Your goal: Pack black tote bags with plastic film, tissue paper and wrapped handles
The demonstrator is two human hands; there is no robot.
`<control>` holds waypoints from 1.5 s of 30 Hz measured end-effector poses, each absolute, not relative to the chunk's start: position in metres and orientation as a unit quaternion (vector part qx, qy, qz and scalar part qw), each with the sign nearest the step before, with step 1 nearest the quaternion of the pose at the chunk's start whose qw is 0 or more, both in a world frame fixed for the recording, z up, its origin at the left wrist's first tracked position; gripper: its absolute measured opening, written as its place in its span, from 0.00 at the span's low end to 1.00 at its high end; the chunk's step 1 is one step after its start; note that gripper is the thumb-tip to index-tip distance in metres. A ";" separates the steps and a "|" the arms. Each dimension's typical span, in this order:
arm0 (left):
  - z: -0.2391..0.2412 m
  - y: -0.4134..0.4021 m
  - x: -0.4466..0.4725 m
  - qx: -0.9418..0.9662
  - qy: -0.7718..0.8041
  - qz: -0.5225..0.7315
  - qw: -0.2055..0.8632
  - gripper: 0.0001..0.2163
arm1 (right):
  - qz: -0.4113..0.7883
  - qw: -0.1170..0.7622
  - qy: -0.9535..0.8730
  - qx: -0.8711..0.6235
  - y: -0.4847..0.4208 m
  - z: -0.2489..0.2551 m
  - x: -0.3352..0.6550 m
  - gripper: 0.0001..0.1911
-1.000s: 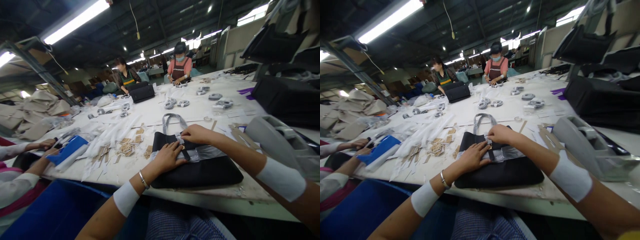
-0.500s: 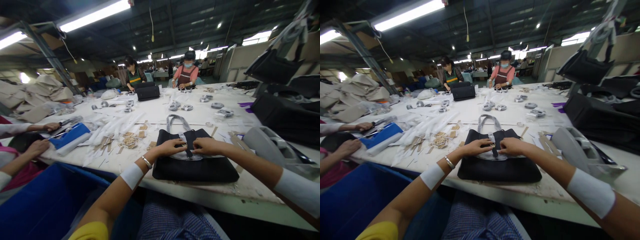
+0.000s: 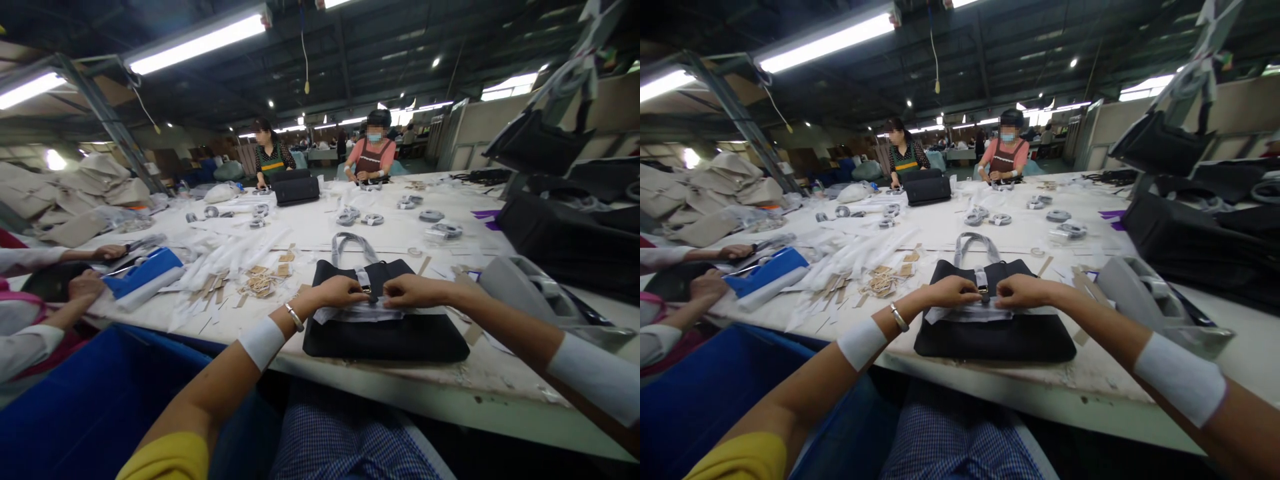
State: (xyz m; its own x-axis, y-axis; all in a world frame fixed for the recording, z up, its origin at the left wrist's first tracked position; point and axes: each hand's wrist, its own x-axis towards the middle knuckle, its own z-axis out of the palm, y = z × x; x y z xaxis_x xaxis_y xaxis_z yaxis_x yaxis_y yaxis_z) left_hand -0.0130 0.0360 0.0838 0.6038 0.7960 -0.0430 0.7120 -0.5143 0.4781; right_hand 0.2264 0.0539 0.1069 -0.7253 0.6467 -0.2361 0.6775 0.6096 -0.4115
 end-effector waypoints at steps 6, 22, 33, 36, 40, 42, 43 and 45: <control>0.094 0.041 -0.018 0.857 0.399 0.029 0.325 0.20 | -0.399 -0.087 0.848 0.336 0.046 0.104 0.236 0.17; 0.099 0.007 -0.032 0.888 0.384 0.148 0.207 0.17 | -0.437 -0.181 0.809 0.349 0.043 0.098 0.242 0.26; 0.076 -0.004 -0.017 0.860 0.489 0.144 -0.022 0.17 | -0.076 -0.224 0.928 0.287 0.027 0.049 0.229 0.23; 0.064 -0.024 -0.016 0.882 0.440 0.167 -0.027 0.19 | -0.103 -0.153 0.946 0.265 0.015 0.035 0.229 0.26; 0.038 -0.038 -0.018 0.889 0.445 0.110 -0.015 0.27 | -0.170 -0.097 0.939 0.282 0.021 0.043 0.230 0.26; 0.031 -0.040 -0.018 0.884 0.455 0.103 -0.009 0.27 | -0.201 -0.106 0.931 0.285 0.029 0.060 0.224 0.24; 0.030 -0.040 -0.017 0.883 0.458 0.103 -0.006 0.27 | -0.205 -0.128 0.926 0.289 0.034 0.070 0.217 0.22; 0.032 -0.039 -0.016 0.881 0.461 0.104 0.001 0.26 | -0.199 -0.188 0.917 0.290 0.047 0.090 0.196 0.19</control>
State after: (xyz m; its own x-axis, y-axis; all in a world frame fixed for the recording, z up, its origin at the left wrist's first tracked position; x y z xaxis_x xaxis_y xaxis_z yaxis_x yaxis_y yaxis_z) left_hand -0.0165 -0.0390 0.0316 0.5540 0.8124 0.1820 0.8120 -0.5755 0.0974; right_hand 0.1961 0.0465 0.0897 -0.7613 0.6066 0.2291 0.4566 0.7524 -0.4747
